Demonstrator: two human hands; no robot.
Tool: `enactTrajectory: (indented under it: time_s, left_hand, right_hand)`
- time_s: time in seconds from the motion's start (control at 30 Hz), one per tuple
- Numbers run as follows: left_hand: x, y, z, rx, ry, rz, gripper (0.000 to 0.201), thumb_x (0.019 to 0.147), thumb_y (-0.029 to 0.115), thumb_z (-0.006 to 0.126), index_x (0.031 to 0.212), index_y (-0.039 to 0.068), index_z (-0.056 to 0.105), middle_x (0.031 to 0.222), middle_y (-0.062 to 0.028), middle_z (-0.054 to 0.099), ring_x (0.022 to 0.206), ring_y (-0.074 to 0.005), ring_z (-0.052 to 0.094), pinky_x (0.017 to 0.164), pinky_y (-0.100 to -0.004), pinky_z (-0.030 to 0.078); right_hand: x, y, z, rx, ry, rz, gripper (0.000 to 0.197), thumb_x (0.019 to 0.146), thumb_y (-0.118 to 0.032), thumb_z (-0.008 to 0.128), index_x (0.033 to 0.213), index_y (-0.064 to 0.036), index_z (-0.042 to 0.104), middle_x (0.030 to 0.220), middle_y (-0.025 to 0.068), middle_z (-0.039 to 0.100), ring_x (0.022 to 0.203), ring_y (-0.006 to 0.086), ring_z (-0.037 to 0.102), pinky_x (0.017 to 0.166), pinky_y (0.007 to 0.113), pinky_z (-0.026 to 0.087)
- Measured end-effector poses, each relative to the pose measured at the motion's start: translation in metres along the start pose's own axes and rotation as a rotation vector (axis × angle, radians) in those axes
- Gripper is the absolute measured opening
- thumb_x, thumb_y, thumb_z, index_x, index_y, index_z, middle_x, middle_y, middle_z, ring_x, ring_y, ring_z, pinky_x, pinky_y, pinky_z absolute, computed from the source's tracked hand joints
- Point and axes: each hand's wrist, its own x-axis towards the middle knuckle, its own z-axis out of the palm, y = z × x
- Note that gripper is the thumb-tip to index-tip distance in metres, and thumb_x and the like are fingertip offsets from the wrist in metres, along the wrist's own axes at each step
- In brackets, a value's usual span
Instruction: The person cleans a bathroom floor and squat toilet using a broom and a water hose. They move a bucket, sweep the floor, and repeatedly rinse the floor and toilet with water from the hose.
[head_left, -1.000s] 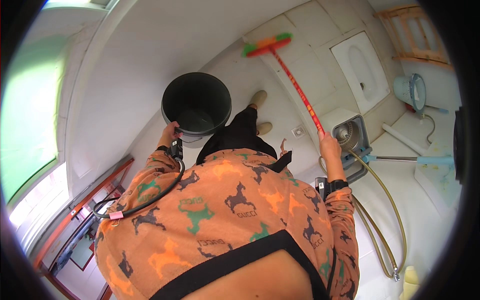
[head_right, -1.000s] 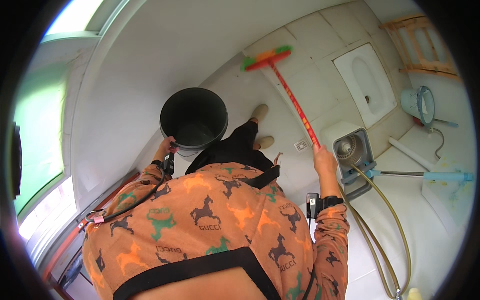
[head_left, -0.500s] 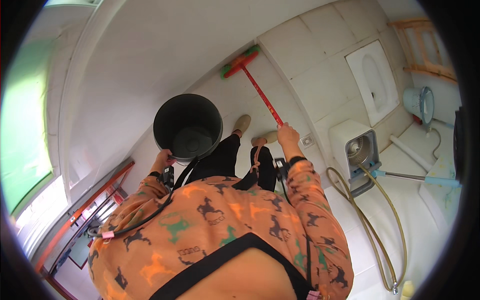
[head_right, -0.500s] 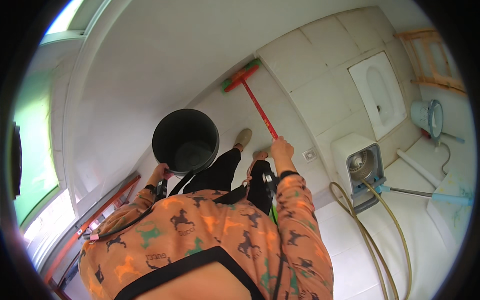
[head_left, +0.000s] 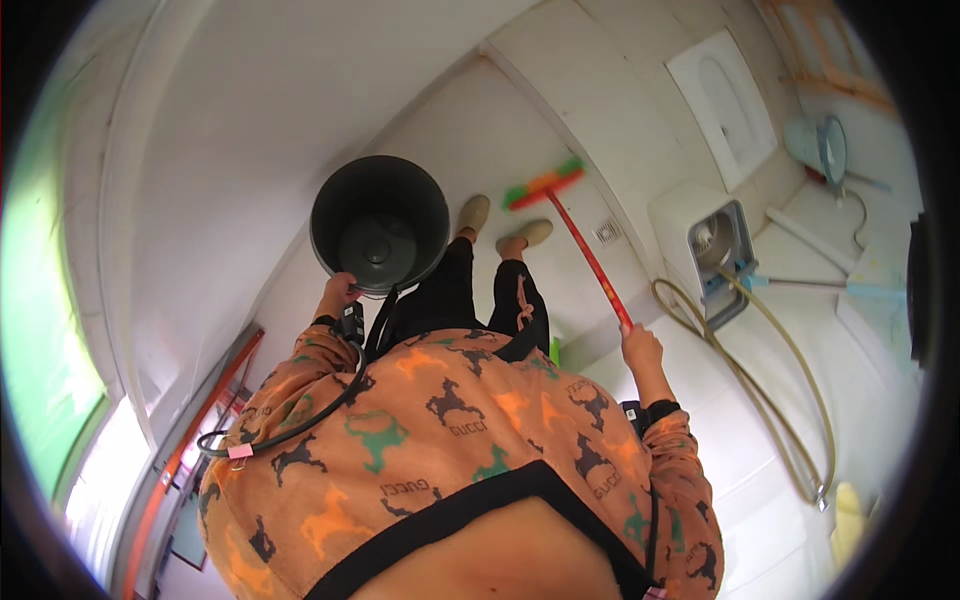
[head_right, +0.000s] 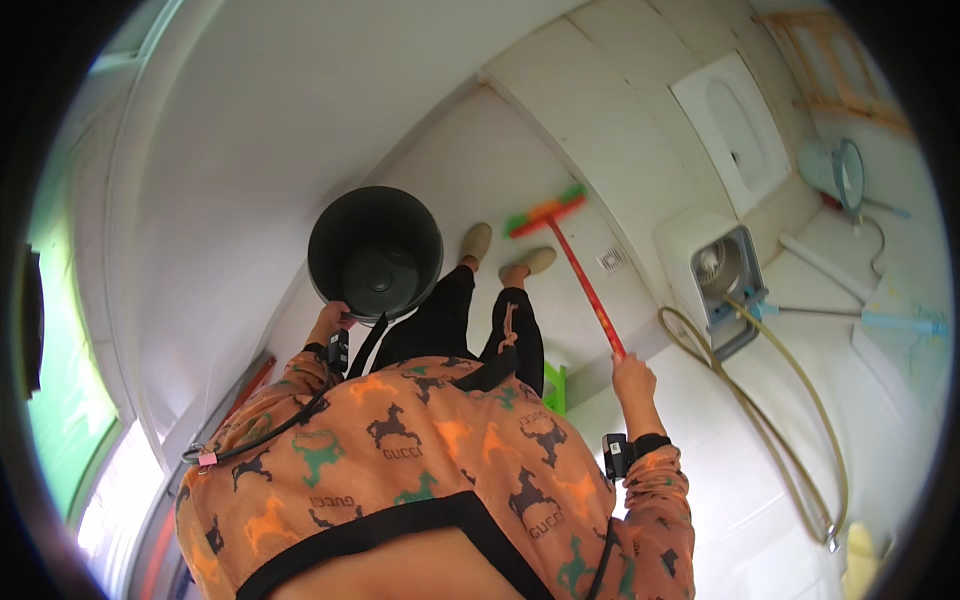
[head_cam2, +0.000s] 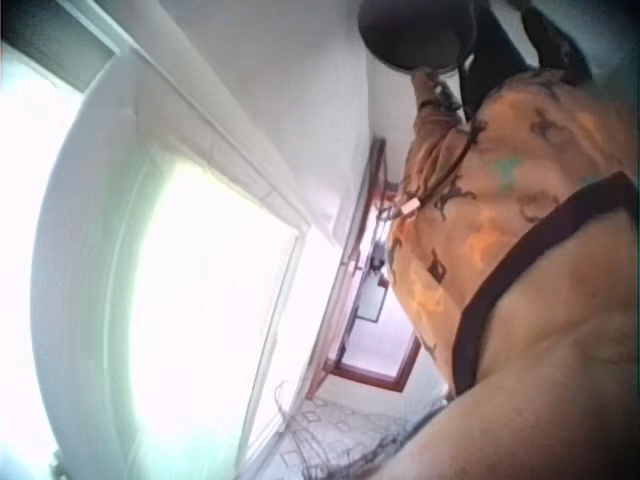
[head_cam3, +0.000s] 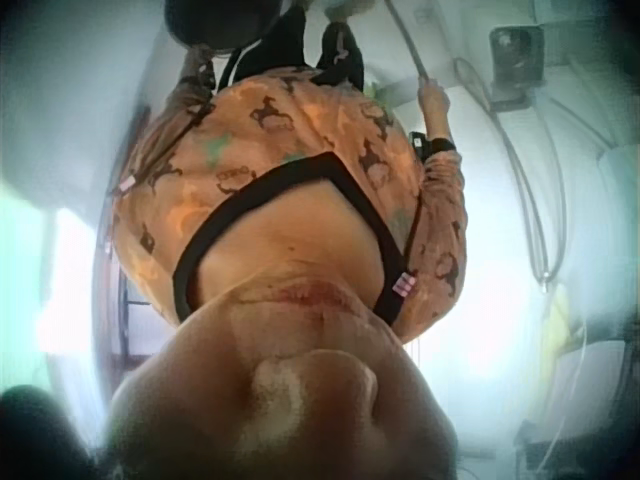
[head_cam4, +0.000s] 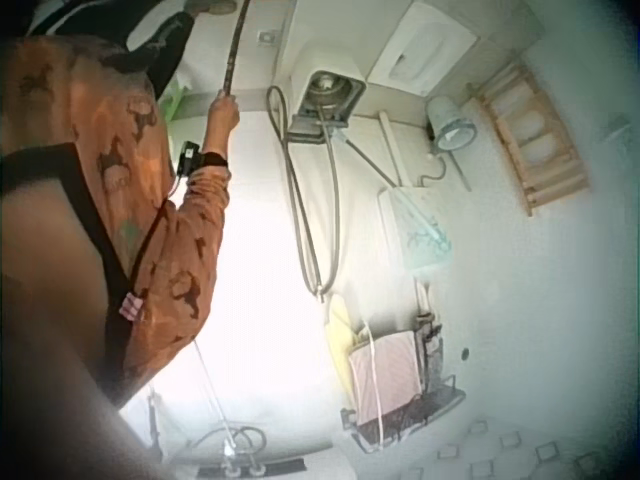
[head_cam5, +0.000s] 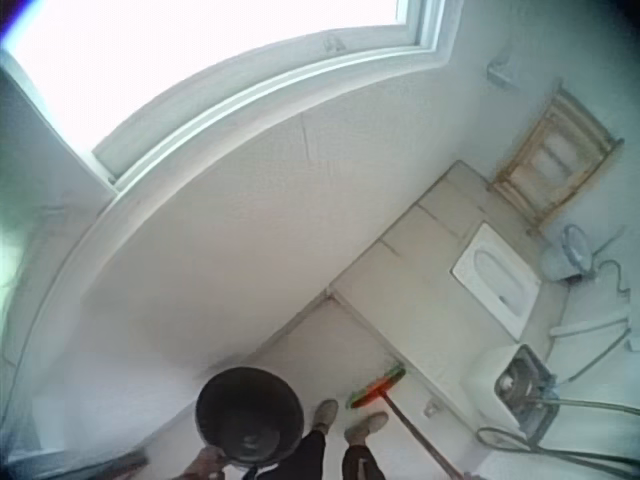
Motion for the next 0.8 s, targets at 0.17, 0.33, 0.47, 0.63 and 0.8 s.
enactTrajectory:
  time_s: [0.17, 0.33, 0.47, 0.63, 0.8]
  left_hand:
    - [0.047, 0.011, 0.001, -0.129, 0.012, -0.143, 0.026, 0.062, 0.004, 0.064, 0.080, 0.002, 0.044, 0.077, -0.0094, 0.048, 0.071, -0.0204, 0.052, 0.067, -0.0315, 0.050]
    - [0.074, 0.024, 0.011, 0.427, -0.153, 0.267, 0.017, 0.068, 0.001, 0.057, 0.078, 0.002, 0.044, 0.074, -0.0082, 0.048, 0.073, -0.0166, 0.051, 0.068, -0.0303, 0.050]
    - [0.096, 0.031, 0.021, 0.010, -0.161, 0.153, 0.015, 0.068, -0.002, 0.057, 0.076, 0.002, 0.045, 0.074, -0.0067, 0.048, 0.073, -0.0150, 0.051, 0.069, -0.0293, 0.049]
    - [0.103, 0.027, 0.016, 0.100, -0.111, 0.283, 0.015, 0.066, -0.001, 0.059, 0.074, 0.002, 0.047, 0.073, -0.0076, 0.047, 0.071, -0.0175, 0.051, 0.070, -0.0296, 0.049]
    - [0.114, 0.031, 0.015, 0.345, -0.151, 0.568, 0.008, 0.067, -0.001, 0.051, 0.074, -0.002, 0.046, 0.076, -0.0126, 0.048, 0.074, -0.0250, 0.051, 0.071, -0.0401, 0.050]
  right_hand:
    - [0.046, -0.096, 0.004, 0.148, 0.068, -0.147, 0.038, 0.084, -0.041, 0.036, 0.088, -0.0054, 0.050, 0.077, 0.0167, 0.059, 0.074, 0.0336, 0.058, 0.067, 0.043, 0.045]
    - [0.109, -0.107, 0.036, 0.148, 0.033, -0.140, 0.040, 0.083, -0.043, 0.037, 0.092, -0.0053, 0.048, 0.081, 0.0170, 0.060, 0.076, 0.0329, 0.058, 0.067, 0.042, 0.046]
    - [0.073, -0.039, 0.071, 0.120, -0.124, 0.087, 0.044, 0.083, -0.046, 0.035, 0.096, -0.0055, 0.048, 0.085, 0.0179, 0.059, 0.081, 0.0330, 0.057, 0.070, 0.043, 0.045]
    - [0.005, -0.009, 0.090, -0.008, -0.137, 0.231, 0.046, 0.083, -0.047, 0.034, 0.096, -0.0044, 0.048, 0.088, 0.0182, 0.058, 0.082, 0.0346, 0.057, 0.072, 0.042, 0.045]
    - [-0.025, -0.028, 0.051, -0.012, -0.137, 0.175, 0.039, 0.085, -0.041, 0.034, 0.092, -0.0053, 0.048, 0.082, 0.0179, 0.059, 0.077, 0.0330, 0.058, 0.068, 0.043, 0.045]
